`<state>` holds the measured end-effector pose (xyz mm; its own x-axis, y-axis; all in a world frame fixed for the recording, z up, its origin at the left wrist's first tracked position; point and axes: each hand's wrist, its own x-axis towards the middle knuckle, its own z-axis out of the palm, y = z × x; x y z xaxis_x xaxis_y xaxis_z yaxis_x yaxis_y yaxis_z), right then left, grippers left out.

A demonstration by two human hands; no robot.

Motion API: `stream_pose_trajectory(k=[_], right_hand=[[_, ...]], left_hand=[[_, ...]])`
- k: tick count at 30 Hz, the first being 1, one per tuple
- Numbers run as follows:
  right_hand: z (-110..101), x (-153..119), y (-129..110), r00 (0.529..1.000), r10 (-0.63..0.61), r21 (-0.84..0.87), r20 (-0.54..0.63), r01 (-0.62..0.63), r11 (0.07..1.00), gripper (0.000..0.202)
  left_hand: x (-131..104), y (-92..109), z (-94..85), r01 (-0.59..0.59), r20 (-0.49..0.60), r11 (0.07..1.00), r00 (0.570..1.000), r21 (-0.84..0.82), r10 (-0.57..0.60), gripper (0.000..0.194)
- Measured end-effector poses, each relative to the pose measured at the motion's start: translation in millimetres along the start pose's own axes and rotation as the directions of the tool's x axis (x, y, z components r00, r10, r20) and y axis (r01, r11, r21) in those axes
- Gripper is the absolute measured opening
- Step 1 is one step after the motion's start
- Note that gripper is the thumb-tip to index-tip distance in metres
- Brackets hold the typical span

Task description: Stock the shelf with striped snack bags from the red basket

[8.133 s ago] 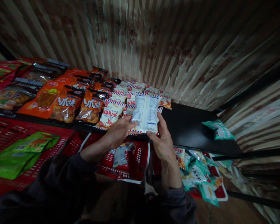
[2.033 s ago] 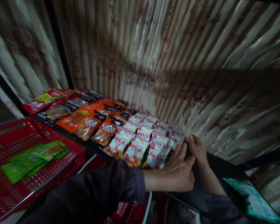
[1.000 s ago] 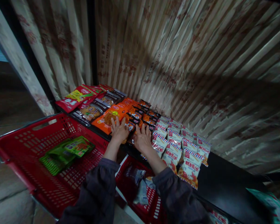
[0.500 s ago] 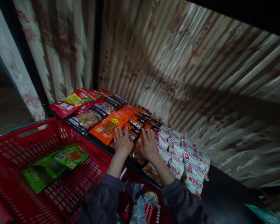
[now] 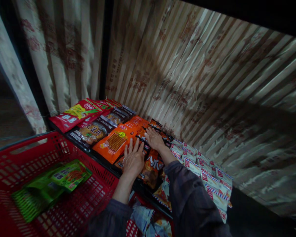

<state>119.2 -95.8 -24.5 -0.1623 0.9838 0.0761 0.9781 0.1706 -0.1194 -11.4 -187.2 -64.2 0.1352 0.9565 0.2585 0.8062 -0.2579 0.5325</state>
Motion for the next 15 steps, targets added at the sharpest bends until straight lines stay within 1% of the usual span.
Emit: stream_pose_trajectory(k=[2,5,10,13,15], right_hand=[[2,5,2,1.000,-0.003,0.048,-0.009,0.003,0.999,0.050],[3,13,8,0.999,0.002,0.102,-0.046,0.003,0.995,0.042],[-2,31,19,0.989,0.106,0.151,-0.099,-0.091,0.984,0.032],[-3,47,21,0.988,0.111,0.190,-0.103,-0.090,0.978,0.031],[-1,58,19,0.991,0.102,0.211,-0.088,-0.082,0.974,0.024]], left_hand=[[0,0,2.4,-0.003,-0.019,1.000,1.000,0.017,0.003,0.049],[0,0,5.8,-0.006,-0.049,1.000,0.999,0.030,0.007,0.047],[-1,0,6.9,0.001,-0.057,0.999,0.998,0.034,0.001,0.046],[-2,0,6.7,-0.007,-0.066,0.999,0.998,0.032,0.009,0.046],[-2,-1,7.1,-0.010,-0.078,0.999,0.997,0.032,0.012,0.045]])
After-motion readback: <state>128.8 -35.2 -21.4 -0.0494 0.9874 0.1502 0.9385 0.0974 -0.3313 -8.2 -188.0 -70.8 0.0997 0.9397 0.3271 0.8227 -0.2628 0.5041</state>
